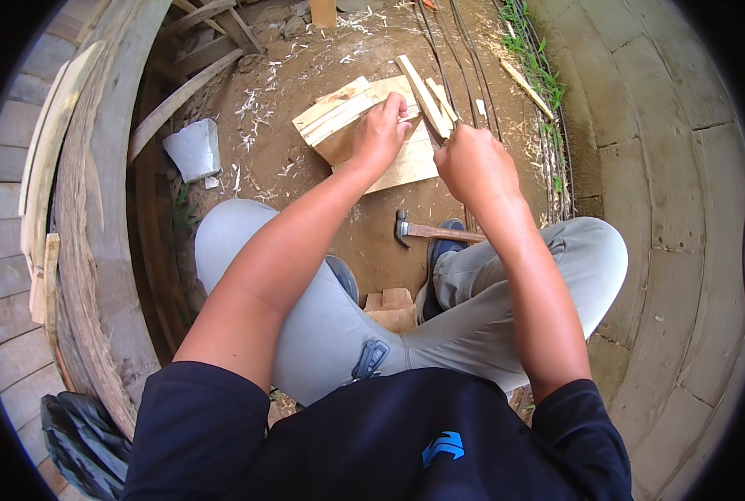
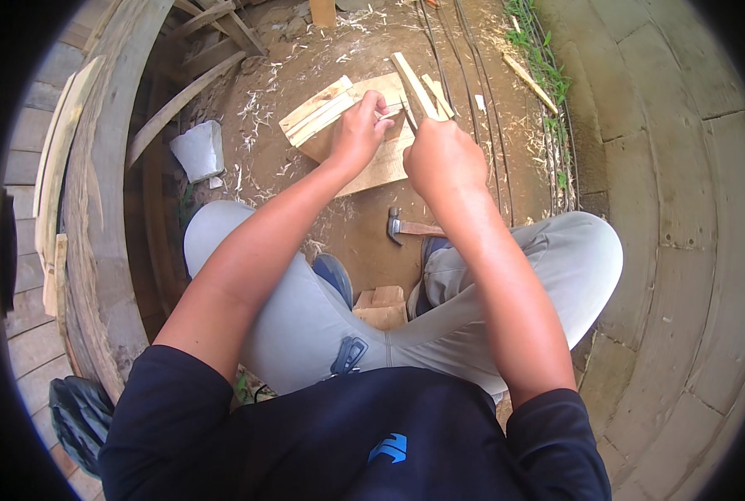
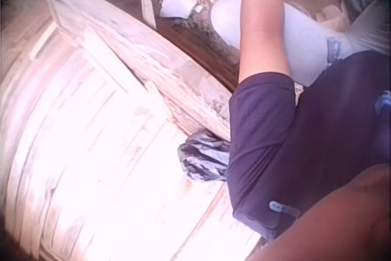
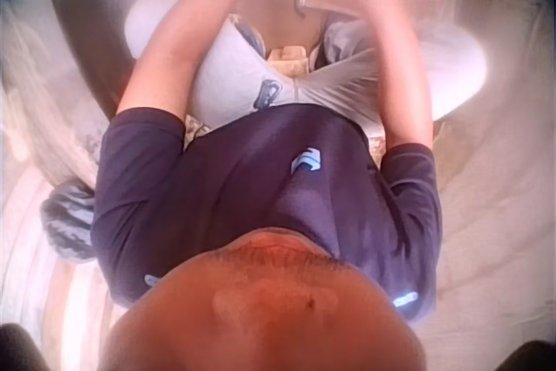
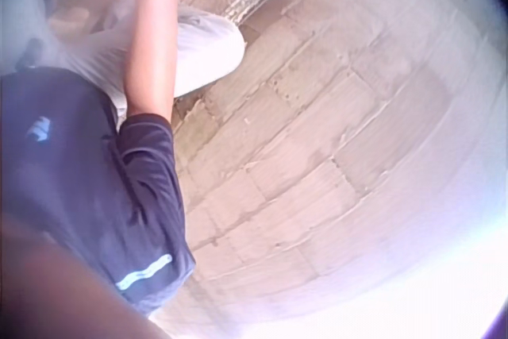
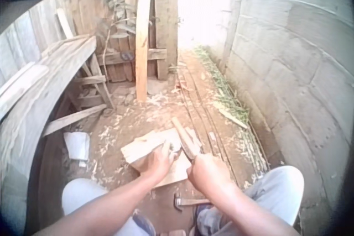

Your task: The person assembles a small wooden box by fitting pieces together, using a hammer to drive nails, and a knife to trim wood. They repeatedly adjust and inspect the box, then place it on a nearby wooden table.

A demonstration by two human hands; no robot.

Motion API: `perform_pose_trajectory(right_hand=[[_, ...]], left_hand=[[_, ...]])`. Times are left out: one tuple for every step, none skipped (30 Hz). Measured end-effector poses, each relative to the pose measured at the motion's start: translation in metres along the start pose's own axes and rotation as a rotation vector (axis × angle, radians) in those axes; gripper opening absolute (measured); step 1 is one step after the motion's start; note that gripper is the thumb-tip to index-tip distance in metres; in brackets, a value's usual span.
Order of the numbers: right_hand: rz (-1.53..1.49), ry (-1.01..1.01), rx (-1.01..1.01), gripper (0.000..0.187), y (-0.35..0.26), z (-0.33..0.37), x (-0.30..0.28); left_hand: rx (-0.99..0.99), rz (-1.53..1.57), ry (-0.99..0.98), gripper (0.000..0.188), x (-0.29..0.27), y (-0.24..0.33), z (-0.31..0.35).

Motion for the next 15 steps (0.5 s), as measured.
perform_pose_trajectory(right_hand=[[-0.006,-0.023,0.009,0.030,0.000,0.001,-0.001],[-0.006,-0.021,0.013,0.029,0.000,0.001,-0.002],[-0.006,-0.020,0.017,0.029,-0.001,0.001,-0.002],[-0.006,-0.019,0.021,0.029,-0.001,0.001,-0.002],[0.003,-0.023,0.019,0.027,0.000,0.001,-0.002],[0.012,-0.027,0.017,0.025,0.002,0.000,-0.001],[0.021,-0.031,0.016,0.023,0.003,-0.001,-0.001],[0.015,-0.021,0.014,0.024,0.005,-0.002,0.000],[0.009,-0.012,0.013,0.024,0.007,-0.004,0.001],[0.003,-0.003,0.012,0.026,0.008,-0.005,0.001],[0.012,-0.018,0.016,0.025,0.007,-0.004,-0.001],[0.022,-0.032,0.020,0.025,0.004,-0.003,-0.005],[0.031,-0.047,0.024,0.025,0.003,-0.002,-0.007],[0.032,-0.062,0.027,0.025,0.002,-0.002,-0.009],[0.033,-0.077,0.030,0.026,0.003,-0.004,-0.011]], left_hand=[[0.018,-0.020,0.010,0.032,0.000,0.000,0.001],[0.014,-0.031,0.009,0.029,0.000,0.001,0.001],[0.011,-0.042,0.008,0.026,0.000,0.001,0.001],[0.006,-0.053,0.007,0.024,0.000,0.001,0.002],[-0.017,-0.054,-0.013,0.022,0.000,0.002,0.002],[-0.040,-0.055,-0.034,0.020,-0.001,0.002,0.002],[-0.063,-0.056,-0.054,0.019,-0.001,0.003,0.002],[-0.067,-0.058,-0.061,0.019,-0.003,0.004,0.001],[-0.071,-0.060,-0.068,0.018,-0.004,0.006,0.001],[-0.075,-0.062,-0.075,0.018,-0.005,0.007,0.000],[-0.063,-0.055,-0.070,0.018,-0.006,0.007,0.001],[-0.052,-0.048,-0.065,0.018,-0.007,0.007,0.001],[-0.040,-0.041,-0.060,0.018,-0.008,0.007,0.002],[-0.046,-0.042,-0.066,0.018,-0.008,0.007,0.002],[-0.052,-0.044,-0.072,0.017,-0.008,0.007,0.001]])
Point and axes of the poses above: each hand's wrist, its own z-axis away from the middle knuckle, its own x-axis out of the palm, y = z × x, the point moved 1 cm from there along -z, towards the middle knuckle, and after that the axes turned 13 degrees about -y, right-handed, at the moved point
